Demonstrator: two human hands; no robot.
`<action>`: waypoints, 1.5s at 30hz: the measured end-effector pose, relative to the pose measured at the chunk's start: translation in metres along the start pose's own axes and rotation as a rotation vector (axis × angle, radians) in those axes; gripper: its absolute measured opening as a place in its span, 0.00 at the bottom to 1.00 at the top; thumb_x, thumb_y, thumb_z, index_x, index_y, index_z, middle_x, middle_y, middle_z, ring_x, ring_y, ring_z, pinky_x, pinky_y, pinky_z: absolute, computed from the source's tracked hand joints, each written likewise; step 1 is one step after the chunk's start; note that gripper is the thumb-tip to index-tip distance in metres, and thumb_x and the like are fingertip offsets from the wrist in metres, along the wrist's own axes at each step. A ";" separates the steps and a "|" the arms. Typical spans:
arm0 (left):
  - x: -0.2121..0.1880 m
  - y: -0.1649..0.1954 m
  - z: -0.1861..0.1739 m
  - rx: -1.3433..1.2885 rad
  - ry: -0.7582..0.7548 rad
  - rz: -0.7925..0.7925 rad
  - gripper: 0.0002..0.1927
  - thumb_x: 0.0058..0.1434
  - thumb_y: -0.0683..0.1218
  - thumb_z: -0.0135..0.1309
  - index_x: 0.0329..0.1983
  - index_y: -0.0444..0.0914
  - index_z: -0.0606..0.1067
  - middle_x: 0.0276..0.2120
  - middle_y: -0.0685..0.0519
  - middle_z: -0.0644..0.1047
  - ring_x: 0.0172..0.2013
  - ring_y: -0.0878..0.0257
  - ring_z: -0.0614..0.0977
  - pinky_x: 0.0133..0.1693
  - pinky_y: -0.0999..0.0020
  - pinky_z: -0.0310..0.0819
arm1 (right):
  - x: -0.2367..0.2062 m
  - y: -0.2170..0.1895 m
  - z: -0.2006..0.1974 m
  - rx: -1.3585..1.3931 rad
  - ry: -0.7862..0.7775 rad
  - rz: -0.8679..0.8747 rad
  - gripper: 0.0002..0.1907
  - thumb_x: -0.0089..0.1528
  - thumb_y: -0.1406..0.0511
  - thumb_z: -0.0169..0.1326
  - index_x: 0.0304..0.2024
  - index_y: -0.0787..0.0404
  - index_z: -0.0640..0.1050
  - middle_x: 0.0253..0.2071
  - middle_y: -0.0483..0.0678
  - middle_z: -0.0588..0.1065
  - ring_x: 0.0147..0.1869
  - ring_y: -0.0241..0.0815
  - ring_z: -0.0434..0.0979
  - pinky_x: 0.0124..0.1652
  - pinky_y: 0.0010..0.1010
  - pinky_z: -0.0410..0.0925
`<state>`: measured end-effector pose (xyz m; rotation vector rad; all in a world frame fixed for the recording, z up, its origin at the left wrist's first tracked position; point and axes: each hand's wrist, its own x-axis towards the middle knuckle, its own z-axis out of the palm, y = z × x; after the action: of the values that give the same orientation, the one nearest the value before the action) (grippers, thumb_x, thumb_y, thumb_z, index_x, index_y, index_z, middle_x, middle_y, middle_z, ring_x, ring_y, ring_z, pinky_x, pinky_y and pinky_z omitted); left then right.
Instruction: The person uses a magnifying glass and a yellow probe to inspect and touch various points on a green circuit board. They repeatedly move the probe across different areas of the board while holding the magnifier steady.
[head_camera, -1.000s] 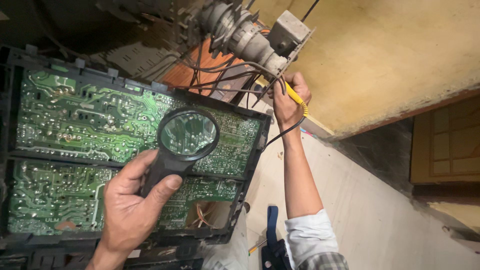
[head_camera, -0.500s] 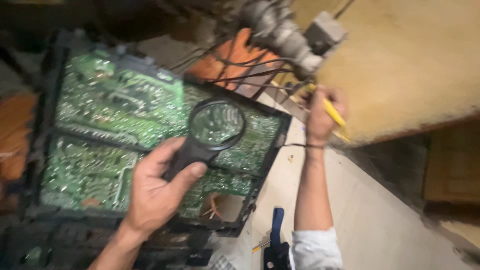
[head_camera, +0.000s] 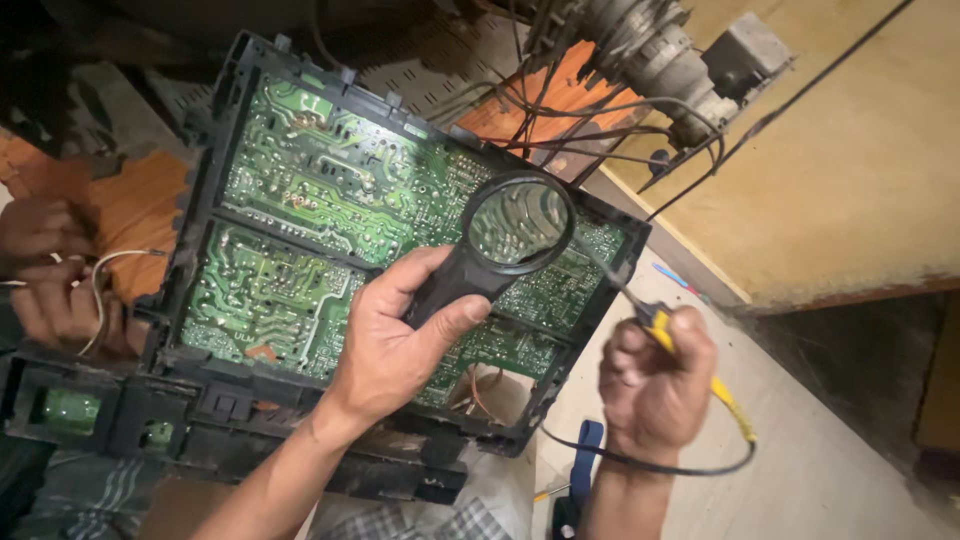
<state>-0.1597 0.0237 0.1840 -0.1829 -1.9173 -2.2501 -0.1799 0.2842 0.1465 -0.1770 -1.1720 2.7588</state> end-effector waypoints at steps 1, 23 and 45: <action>0.000 0.000 0.000 0.014 -0.003 0.007 0.17 0.65 0.44 0.63 0.55 0.33 0.78 0.43 0.57 0.79 0.43 0.71 0.77 0.47 0.74 0.74 | 0.002 0.006 0.007 -0.045 0.037 0.023 0.07 0.68 0.61 0.49 0.37 0.56 0.72 0.25 0.52 0.73 0.21 0.40 0.69 0.21 0.23 0.64; 0.000 -0.003 0.000 -0.063 0.002 -0.020 0.18 0.65 0.42 0.62 0.56 0.32 0.77 0.45 0.57 0.79 0.45 0.71 0.78 0.48 0.74 0.74 | 0.015 0.028 0.053 -0.108 0.090 0.001 0.08 0.68 0.66 0.48 0.35 0.63 0.70 0.25 0.55 0.74 0.24 0.42 0.73 0.27 0.28 0.70; 0.001 -0.002 -0.001 -0.056 -0.008 -0.017 0.18 0.65 0.42 0.62 0.56 0.32 0.77 0.45 0.57 0.80 0.45 0.71 0.78 0.49 0.74 0.74 | 0.011 0.034 0.055 -0.102 0.109 0.003 0.08 0.68 0.66 0.48 0.34 0.62 0.70 0.25 0.55 0.75 0.24 0.42 0.73 0.27 0.28 0.70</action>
<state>-0.1613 0.0233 0.1826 -0.1845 -1.8687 -2.3188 -0.2022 0.2235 0.1596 -0.3358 -1.2847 2.6554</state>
